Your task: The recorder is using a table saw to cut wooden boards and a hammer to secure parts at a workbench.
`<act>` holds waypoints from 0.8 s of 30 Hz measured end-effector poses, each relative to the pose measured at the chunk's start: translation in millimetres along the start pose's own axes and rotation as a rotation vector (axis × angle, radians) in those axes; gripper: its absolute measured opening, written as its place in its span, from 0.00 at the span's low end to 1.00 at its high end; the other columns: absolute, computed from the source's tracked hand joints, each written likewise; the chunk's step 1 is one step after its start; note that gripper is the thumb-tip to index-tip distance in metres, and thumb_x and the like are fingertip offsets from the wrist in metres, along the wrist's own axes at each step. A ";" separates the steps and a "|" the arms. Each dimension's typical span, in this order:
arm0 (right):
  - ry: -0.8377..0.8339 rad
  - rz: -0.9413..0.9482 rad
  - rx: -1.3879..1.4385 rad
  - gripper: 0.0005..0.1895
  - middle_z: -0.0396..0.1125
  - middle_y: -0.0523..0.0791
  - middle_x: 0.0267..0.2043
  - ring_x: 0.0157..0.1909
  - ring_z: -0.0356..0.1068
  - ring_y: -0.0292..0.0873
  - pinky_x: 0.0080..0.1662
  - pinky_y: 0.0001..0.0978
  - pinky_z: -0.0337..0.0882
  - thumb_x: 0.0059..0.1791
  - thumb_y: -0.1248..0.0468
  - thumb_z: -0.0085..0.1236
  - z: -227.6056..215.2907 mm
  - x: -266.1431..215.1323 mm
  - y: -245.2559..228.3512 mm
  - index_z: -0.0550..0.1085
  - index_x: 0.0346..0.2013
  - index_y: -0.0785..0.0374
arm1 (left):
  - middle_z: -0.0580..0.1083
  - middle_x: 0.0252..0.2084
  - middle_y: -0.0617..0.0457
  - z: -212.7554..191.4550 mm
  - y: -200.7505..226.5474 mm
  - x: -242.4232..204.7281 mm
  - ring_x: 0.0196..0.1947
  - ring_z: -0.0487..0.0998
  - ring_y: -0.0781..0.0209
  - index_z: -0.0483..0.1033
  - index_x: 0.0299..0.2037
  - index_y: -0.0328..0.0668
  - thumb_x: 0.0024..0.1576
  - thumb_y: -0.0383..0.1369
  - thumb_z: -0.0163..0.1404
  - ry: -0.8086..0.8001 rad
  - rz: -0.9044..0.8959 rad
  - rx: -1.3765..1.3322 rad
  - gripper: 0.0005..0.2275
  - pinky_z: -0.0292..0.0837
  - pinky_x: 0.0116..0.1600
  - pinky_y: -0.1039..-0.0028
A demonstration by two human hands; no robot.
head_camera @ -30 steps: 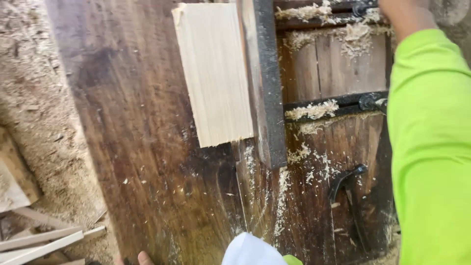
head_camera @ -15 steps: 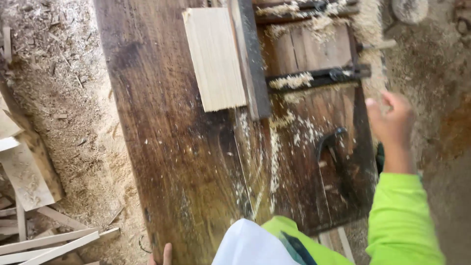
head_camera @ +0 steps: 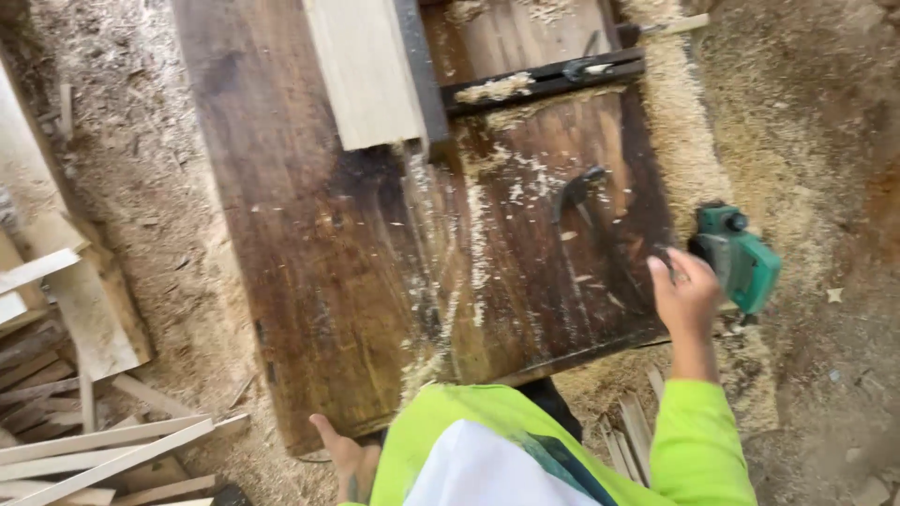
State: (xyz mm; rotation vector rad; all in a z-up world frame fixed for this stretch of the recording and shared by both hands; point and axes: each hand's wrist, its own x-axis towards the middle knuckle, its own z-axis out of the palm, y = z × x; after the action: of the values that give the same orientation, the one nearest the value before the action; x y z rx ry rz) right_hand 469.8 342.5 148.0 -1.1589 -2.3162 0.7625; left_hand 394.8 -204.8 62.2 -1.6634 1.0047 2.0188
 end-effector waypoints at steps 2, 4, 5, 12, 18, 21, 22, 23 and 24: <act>-0.074 -0.307 -0.097 0.19 0.75 0.54 0.50 0.45 0.74 0.52 0.49 0.40 0.74 0.50 0.60 0.70 -1.2 42.2 -32.4 0.79 0.49 0.71 | 0.59 0.75 0.51 0.8 -24.2 6.6 0.71 0.60 0.43 0.53 0.75 0.51 0.53 0.69 0.35 -0.154 0.120 0.047 0.44 0.54 0.73 0.46; -0.070 -0.444 -0.100 0.18 0.75 0.54 0.51 0.50 0.75 0.53 0.54 0.42 0.73 0.50 0.60 0.70 12.0 92.0 -29.4 0.79 0.49 0.70 | 0.59 0.75 0.51 6.9 -40.3 9.7 0.71 0.60 0.43 0.53 0.74 0.51 0.53 0.69 0.34 -0.169 0.181 0.037 0.43 0.54 0.73 0.46; -0.074 -0.579 -0.103 0.17 0.74 0.54 0.52 0.55 0.75 0.55 0.58 0.44 0.73 0.50 0.61 0.71 22.9 116.0 -31.2 0.79 0.49 0.69 | 0.59 0.75 0.52 7.3 -46.4 11.7 0.71 0.60 0.44 0.54 0.74 0.51 0.53 0.68 0.33 -0.175 0.242 0.028 0.43 0.54 0.73 0.46; -0.144 -0.811 -0.140 0.21 0.74 0.55 0.55 0.58 0.71 0.59 0.61 0.47 0.70 0.48 0.60 0.72 92.3 236.0 -102.4 0.79 0.51 0.69 | 0.61 0.74 0.50 12.3 -53.8 -4.2 0.71 0.61 0.44 0.56 0.73 0.47 0.56 0.67 0.32 -0.181 0.250 -0.076 0.41 0.54 0.72 0.45; -0.314 -0.914 -0.548 0.35 0.65 0.52 0.69 0.59 0.68 0.58 0.60 0.45 0.70 0.44 0.57 0.73 148.7 315.0 -141.1 0.73 0.63 0.66 | 0.60 0.74 0.48 48.0 -43.8 -30.2 0.70 0.61 0.43 0.53 0.73 0.55 0.55 0.66 0.25 -0.057 0.263 -0.125 0.39 0.56 0.71 0.44; -0.496 -0.952 -0.927 0.40 0.62 0.46 0.71 0.58 0.68 0.56 0.56 0.47 0.71 0.46 0.48 0.68 185.6 323.2 -112.6 0.67 0.67 0.63 | 0.54 0.75 0.46 43.2 -40.9 -62.3 0.72 0.56 0.40 0.46 0.75 0.53 0.55 0.67 0.26 0.193 0.175 -0.060 0.41 0.53 0.72 0.42; -0.472 -1.000 -0.958 0.39 0.63 0.45 0.71 0.58 0.69 0.54 0.56 0.46 0.72 0.46 0.46 0.65 190.6 336.4 -104.7 0.68 0.67 0.61 | 0.50 0.76 0.44 57.0 -33.1 -56.6 0.74 0.52 0.39 0.42 0.76 0.52 0.56 0.68 0.26 0.301 0.117 0.007 0.42 0.50 0.72 0.40; -0.448 -1.049 -0.990 0.39 0.64 0.44 0.70 0.57 0.70 0.51 0.56 0.45 0.73 0.45 0.43 0.62 194.5 350.7 -97.2 0.69 0.66 0.59 | 0.46 0.77 0.42 71.6 -25.5 -52.4 0.75 0.48 0.38 0.37 0.77 0.51 0.56 0.69 0.27 0.408 0.059 0.075 0.44 0.48 0.72 0.38; -0.443 -1.047 -0.994 0.39 0.64 0.44 0.70 0.57 0.70 0.51 0.56 0.45 0.73 0.45 0.43 0.62 192.2 352.9 -112.6 0.69 0.66 0.59 | 0.46 0.77 0.42 64.1 -29.7 -32.3 0.75 0.48 0.38 0.37 0.77 0.51 0.56 0.69 0.27 0.403 0.057 0.075 0.44 0.48 0.72 0.38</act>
State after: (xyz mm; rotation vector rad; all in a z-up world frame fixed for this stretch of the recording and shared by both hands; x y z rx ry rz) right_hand 94.3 523.1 124.1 0.1626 -3.2066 -0.6463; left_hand 376.9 -133.7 88.1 -2.0681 1.2525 1.6875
